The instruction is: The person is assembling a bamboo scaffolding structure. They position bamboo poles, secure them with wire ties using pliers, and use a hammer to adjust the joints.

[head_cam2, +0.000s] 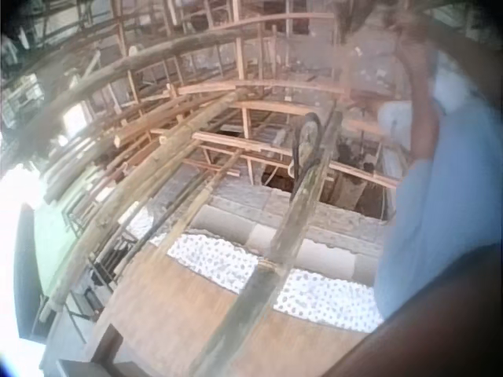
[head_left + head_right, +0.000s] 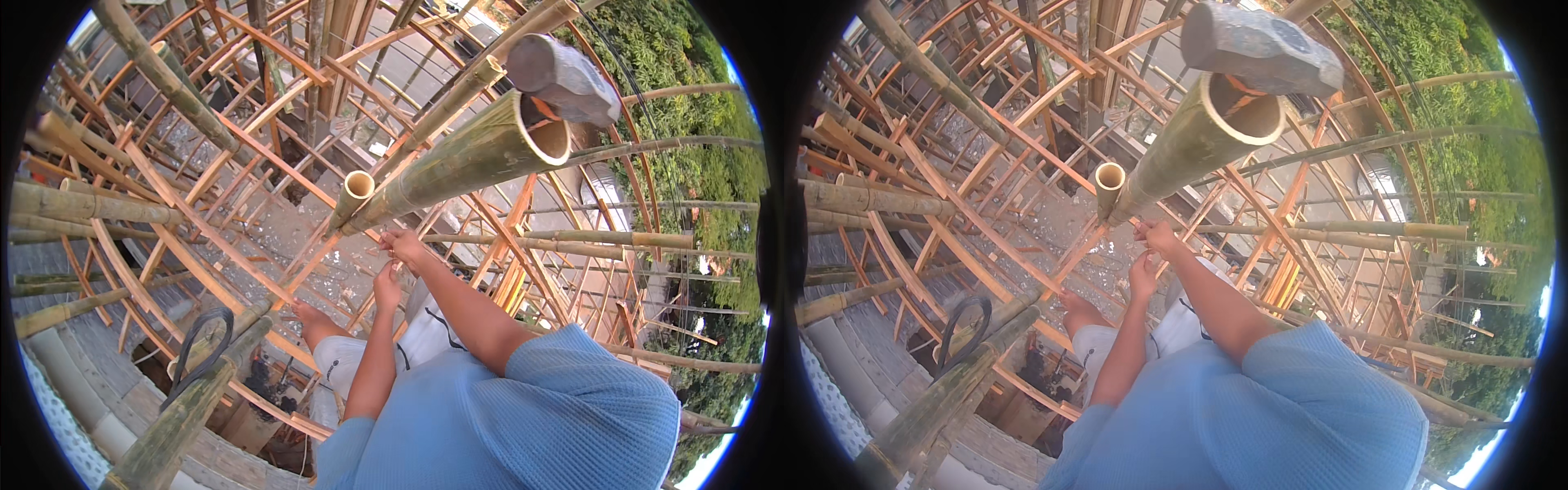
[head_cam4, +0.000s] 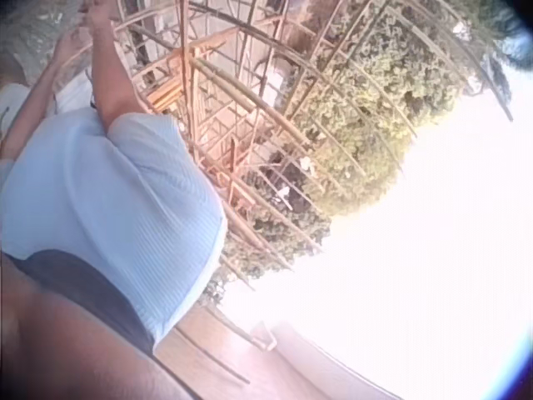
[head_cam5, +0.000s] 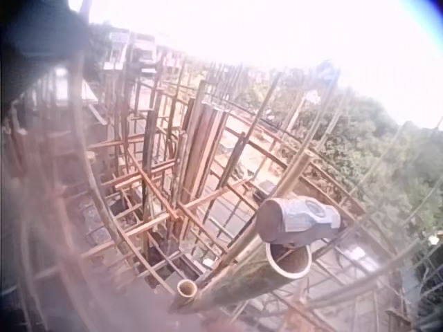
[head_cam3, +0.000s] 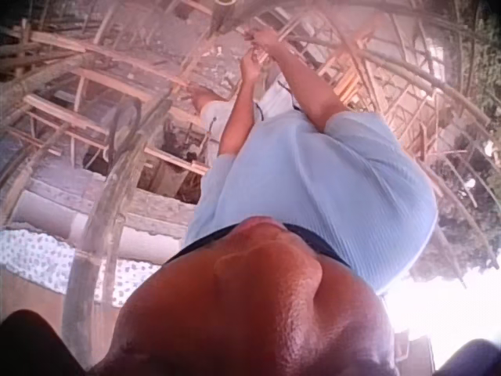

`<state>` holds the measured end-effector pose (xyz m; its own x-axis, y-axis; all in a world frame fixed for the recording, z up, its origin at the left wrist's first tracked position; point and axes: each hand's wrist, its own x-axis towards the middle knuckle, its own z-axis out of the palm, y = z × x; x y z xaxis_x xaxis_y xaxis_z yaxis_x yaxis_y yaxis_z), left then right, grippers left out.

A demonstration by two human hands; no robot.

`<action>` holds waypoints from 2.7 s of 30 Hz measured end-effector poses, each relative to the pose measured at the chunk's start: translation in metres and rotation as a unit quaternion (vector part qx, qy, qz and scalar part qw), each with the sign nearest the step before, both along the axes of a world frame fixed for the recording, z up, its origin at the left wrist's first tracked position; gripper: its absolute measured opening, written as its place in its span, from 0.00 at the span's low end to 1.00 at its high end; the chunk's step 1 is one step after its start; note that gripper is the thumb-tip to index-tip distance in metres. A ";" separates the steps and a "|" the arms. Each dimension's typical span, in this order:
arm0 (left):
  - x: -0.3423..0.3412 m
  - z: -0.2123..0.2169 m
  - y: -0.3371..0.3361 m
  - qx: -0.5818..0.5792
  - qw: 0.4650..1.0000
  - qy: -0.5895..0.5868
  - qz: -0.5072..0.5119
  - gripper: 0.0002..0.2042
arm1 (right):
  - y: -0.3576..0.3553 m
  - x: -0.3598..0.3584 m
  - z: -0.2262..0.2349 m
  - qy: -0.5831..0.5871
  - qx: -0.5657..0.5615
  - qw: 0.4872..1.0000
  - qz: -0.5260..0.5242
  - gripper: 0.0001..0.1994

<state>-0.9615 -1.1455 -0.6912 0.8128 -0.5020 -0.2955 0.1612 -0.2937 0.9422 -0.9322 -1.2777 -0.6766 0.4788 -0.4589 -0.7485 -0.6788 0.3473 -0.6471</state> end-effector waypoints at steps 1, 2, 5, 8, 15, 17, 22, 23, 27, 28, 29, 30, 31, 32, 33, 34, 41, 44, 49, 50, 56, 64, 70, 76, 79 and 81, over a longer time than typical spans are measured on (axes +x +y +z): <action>0.000 -0.007 0.001 0.019 1.000 -0.008 -0.018 0.12 | 0.000 -0.005 -0.007 -0.033 0.025 0.998 -0.049 0.11; -0.001 -0.016 -0.001 0.035 0.999 -0.017 -0.033 0.13 | -0.002 -0.008 -0.009 -0.068 0.046 0.992 -0.093 0.12; 0.001 -0.034 0.000 0.041 0.997 -0.030 -0.056 0.13 | 0.003 -0.006 -0.008 -0.102 0.083 0.985 -0.113 0.11; 0.006 -0.060 0.001 0.091 0.991 -0.018 -0.098 0.12 | 0.002 -0.006 -0.033 -0.119 0.114 0.981 -0.103 0.11; 0.043 -0.086 0.013 0.172 0.942 -0.174 -0.228 0.14 | 0.003 -0.005 -0.047 -0.037 -0.270 0.947 0.169 0.14; 0.070 -0.092 0.041 0.204 0.944 -0.156 -0.209 0.15 | 0.018 0.006 -0.004 -0.006 -0.262 0.947 0.187 0.12; 0.073 -0.068 0.034 0.165 0.978 0.008 -0.124 0.18 | 0.012 0.000 0.019 0.010 -0.261 0.920 0.292 0.12; 0.074 -0.048 0.026 0.114 0.987 0.097 -0.057 0.18 | 0.006 0.003 0.042 0.006 -0.261 0.906 0.332 0.12; 0.082 -0.054 0.004 -0.022 0.958 0.287 0.018 0.18 | -0.020 0.009 0.063 -0.002 -0.272 0.864 0.423 0.13; 0.083 -0.045 0.000 -0.040 0.941 0.333 0.046 0.18 | -0.028 0.009 0.053 -0.022 -0.272 0.852 0.447 0.13; 0.085 -0.024 -0.007 -0.049 0.920 0.383 0.067 0.18 | -0.035 0.011 0.036 -0.036 -0.268 0.844 0.463 0.13; 0.076 0.007 -0.022 -0.042 0.922 0.380 0.055 0.19 | -0.036 0.005 0.011 -0.020 -0.231 0.872 0.430 0.13; 0.076 0.024 -0.026 -0.042 0.927 0.365 0.072 0.20 | -0.037 0.019 0.014 0.012 -0.166 0.865 0.474 0.15; 0.074 0.012 -0.031 -0.031 0.924 0.380 0.042 0.20 | -0.040 0.032 -0.024 0.017 -0.148 0.886 0.439 0.16; 0.077 -0.001 -0.031 -0.013 0.926 0.377 0.017 0.21 | -0.045 0.037 -0.063 0.001 -0.131 0.906 0.401 0.18; 0.092 -0.002 -0.019 -0.029 0.927 0.374 0.002 0.22 | -0.037 0.043 -0.056 -0.013 -0.149 0.894 0.423 0.16; 0.137 -0.025 -0.004 0.011 0.923 0.379 -0.064 0.16 | -0.030 -0.002 0.010 -0.023 -0.095 0.959 0.266 0.14; 0.135 -0.014 -0.011 0.094 0.952 0.285 -0.060 0.11 | -0.029 -0.025 0.004 -0.033 -0.183 0.968 0.165 0.14; 0.136 -0.020 -0.026 0.176 0.963 0.105 -0.175 0.08 | -0.084 -0.226 0.023 0.047 -0.227 0.927 -0.294 0.13; 0.135 -0.027 -0.027 0.178 0.964 0.074 -0.183 0.09 | -0.091 -0.291 0.030 0.108 -0.240 0.875 -0.407 0.12; 0.142 -0.025 -0.014 0.244 0.937 0.087 -0.234 0.14 | -0.088 -0.652 0.149 0.342 -0.317 0.334 -0.819 0.21; 0.158 0.056 -0.002 0.434 0.814 0.113 -0.369 0.16 | -0.051 -0.802 0.092 0.338 -0.269 0.472 -0.768 0.21; 0.176 0.100 0.036 0.452 0.819 0.086 -0.343 0.14 | -0.071 -0.802 0.108 0.487 -0.279 0.430 -0.707 0.30; 0.210 0.102 0.061 0.293 0.911 0.022 -0.291 0.23 | -0.070 -0.758 0.208 0.581 -0.452 0.330 -0.591 0.28; 0.208 0.104 0.043 0.293 0.934 -0.078 -0.190 0.28 | -0.062 -0.737 0.243 0.513 -0.465 0.362 -0.624 0.28; 0.196 0.124 0.025 0.199 0.956 -0.113 -0.185 0.27 | -0.068 -0.706 0.267 0.353 -0.602 0.397 -0.596 0.20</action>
<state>-0.7657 -1.1203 -0.5676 0.6674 -0.6516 -0.3605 -0.2182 -0.6340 0.7419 -1.6378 -1.3458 -0.4092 -0.7502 -0.2722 0.6025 -0.6559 0.4209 -0.6266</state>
